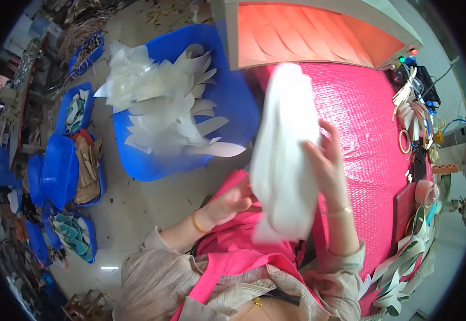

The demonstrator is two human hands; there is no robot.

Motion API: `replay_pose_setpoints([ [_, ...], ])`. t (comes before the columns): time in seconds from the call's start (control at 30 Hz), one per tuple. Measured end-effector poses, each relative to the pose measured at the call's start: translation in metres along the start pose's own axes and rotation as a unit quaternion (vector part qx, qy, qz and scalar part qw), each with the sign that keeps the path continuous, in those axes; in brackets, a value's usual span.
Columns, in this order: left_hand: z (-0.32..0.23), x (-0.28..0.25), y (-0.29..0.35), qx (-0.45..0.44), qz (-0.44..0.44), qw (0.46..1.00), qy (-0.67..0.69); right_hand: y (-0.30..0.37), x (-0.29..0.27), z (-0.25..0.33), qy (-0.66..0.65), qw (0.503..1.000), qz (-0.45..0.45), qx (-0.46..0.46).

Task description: The person assembles shoe components by hand on a pink workbench. They pick up white and green shoe parts, align them, and press them together to form a shoe upper. The person handles the items one at a time, inspecting the fit and smoothing the edges.

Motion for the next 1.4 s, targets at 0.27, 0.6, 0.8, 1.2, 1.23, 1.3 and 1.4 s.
replay_pose_setpoints([
  [0.27,-0.101,-0.179,0.119,-0.056,-0.247,0.942,-0.218,0.0,0.124,-0.053,0.284,0.895,0.292,-0.184],
  [0.6,-0.139,-0.344,0.162,-0.047,-0.303,0.728,-0.613,0.07,-0.034,-0.093,0.332,0.928,0.16,0.059],
  [0.8,-0.137,-0.372,0.155,-0.018,-0.248,0.662,-0.707,0.116,-0.077,-0.099,0.294,0.953,0.064,0.044],
  [1.2,-0.067,0.14,-0.114,0.163,0.126,0.728,-0.653,0.355,-0.44,0.019,0.235,0.683,-0.68,-0.127],
  [1.23,-0.027,0.2,-0.134,0.225,0.252,0.678,-0.653,0.379,-0.494,0.012,0.258,0.651,-0.702,-0.131],
  [1.3,0.063,0.314,-0.157,0.261,0.426,0.629,-0.595,0.412,-0.561,-0.012,0.392,0.562,-0.728,0.011],
  [1.4,0.186,0.422,-0.188,0.271,0.495,0.588,-0.58,0.353,-0.531,-0.002,0.47,0.562,-0.679,0.049],
])
Point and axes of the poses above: each hand's wrist, its own y-axis away from the middle knuckle, its own x-axis out of the palm, z = x × y, the point moved 5 cm from there along -y, towards the middle knuckle, and after that the axes turned 1 degree about z, right-handed, at the moved point
